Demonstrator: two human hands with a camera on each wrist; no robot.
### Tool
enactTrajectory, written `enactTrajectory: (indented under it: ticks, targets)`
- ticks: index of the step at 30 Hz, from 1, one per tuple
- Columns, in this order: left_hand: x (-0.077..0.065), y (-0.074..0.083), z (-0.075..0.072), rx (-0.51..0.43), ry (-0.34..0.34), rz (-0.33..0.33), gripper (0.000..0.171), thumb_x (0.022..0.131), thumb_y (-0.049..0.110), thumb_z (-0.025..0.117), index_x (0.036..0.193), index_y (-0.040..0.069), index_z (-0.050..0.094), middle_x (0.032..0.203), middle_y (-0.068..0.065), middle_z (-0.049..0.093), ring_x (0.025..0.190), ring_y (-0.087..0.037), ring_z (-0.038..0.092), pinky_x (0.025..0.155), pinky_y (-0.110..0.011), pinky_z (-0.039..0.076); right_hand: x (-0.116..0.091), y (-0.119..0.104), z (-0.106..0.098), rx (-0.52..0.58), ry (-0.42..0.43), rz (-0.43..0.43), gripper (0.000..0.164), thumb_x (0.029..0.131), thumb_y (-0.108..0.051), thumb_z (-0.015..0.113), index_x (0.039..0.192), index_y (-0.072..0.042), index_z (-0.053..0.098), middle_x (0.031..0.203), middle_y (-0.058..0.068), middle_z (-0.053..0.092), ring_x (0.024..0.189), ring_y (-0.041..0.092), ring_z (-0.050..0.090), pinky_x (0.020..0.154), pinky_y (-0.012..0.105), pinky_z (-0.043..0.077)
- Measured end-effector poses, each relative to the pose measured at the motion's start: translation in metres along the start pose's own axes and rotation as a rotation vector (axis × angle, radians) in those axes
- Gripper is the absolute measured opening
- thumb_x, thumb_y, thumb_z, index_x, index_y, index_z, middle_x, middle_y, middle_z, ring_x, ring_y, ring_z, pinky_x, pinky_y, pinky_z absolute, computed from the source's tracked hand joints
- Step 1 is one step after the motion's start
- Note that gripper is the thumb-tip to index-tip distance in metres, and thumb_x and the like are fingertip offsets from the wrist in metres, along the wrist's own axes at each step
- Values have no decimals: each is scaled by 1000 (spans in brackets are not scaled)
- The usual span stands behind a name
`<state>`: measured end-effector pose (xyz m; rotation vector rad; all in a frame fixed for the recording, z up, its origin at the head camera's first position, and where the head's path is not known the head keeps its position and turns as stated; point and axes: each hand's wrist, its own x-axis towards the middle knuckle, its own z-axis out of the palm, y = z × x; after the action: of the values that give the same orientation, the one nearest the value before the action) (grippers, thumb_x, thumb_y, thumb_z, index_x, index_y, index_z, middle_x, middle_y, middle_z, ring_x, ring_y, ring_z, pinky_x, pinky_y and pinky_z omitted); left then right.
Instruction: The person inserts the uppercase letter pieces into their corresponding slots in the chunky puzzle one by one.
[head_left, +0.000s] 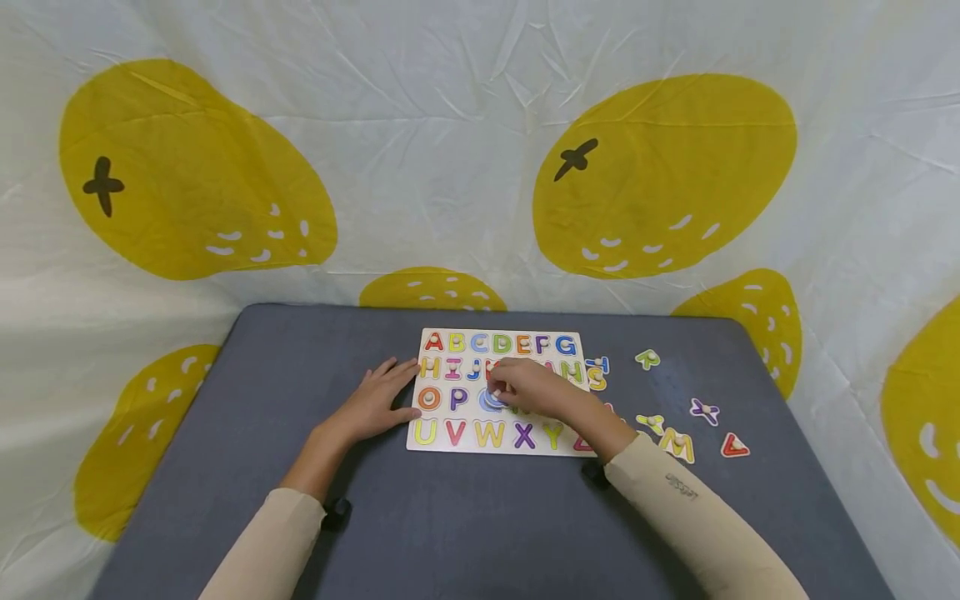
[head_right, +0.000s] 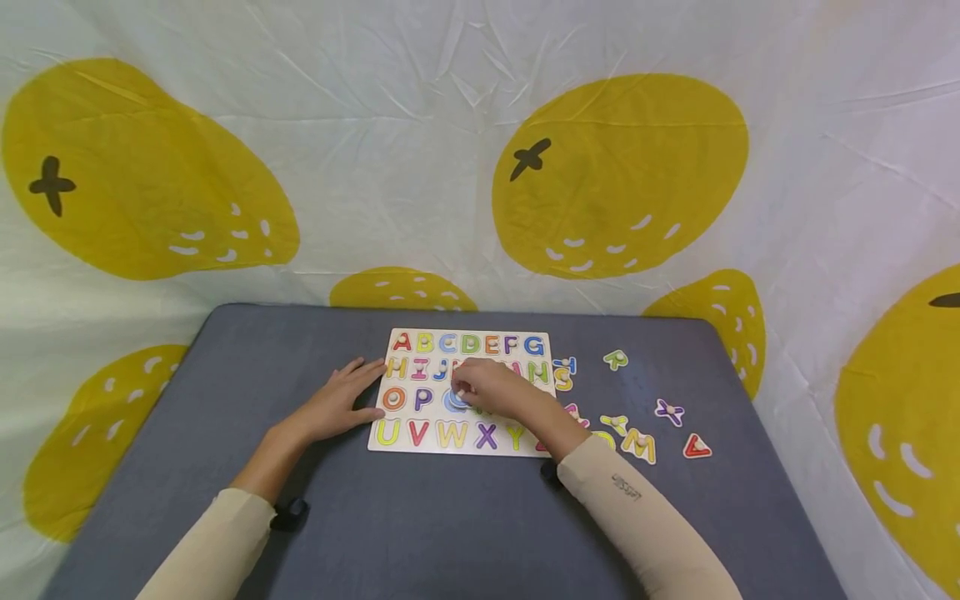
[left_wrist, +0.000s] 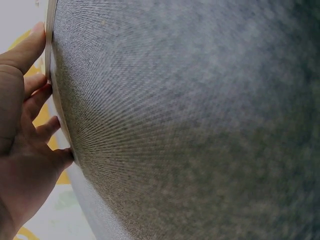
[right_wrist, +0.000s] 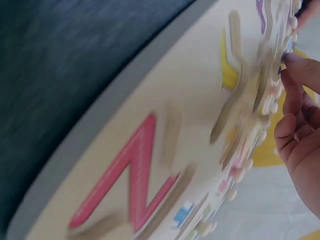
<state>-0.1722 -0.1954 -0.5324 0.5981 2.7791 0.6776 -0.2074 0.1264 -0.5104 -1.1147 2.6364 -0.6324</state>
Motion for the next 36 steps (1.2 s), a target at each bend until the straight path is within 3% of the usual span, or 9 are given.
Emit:
enactTrajectory:
  ticks: [7, 27, 36]
  targets:
    - [1, 1, 0, -3, -6, -2, 84, 94, 38, 76, 162, 10, 34, 169, -10, 33, 158, -43, 17, 122, -72, 12, 8, -3, 6, -74, -15, -23, 5, 98, -15, 71, 102, -18, 73, 98, -4, 64, 82, 9, 54, 75, 24, 48]
    - [0, 2, -1, 0, -2, 2, 84, 94, 37, 76, 162, 10, 34, 168, -11, 33, 158, -44, 17, 121, -73, 13, 11, -11, 8, -79, -29, -46, 6, 99, -10, 69, 99, -14, 73, 99, -2, 67, 88, 11, 56, 81, 29, 51]
    - [0, 1, 0, -1, -1, 2, 84, 94, 37, 76, 162, 10, 34, 168, -11, 33, 158, -43, 17, 121, -72, 13, 5, -6, 9, -60, -11, -38, 11, 99, -12, 69, 108, -13, 75, 101, 0, 68, 83, 9, 55, 76, 26, 50]
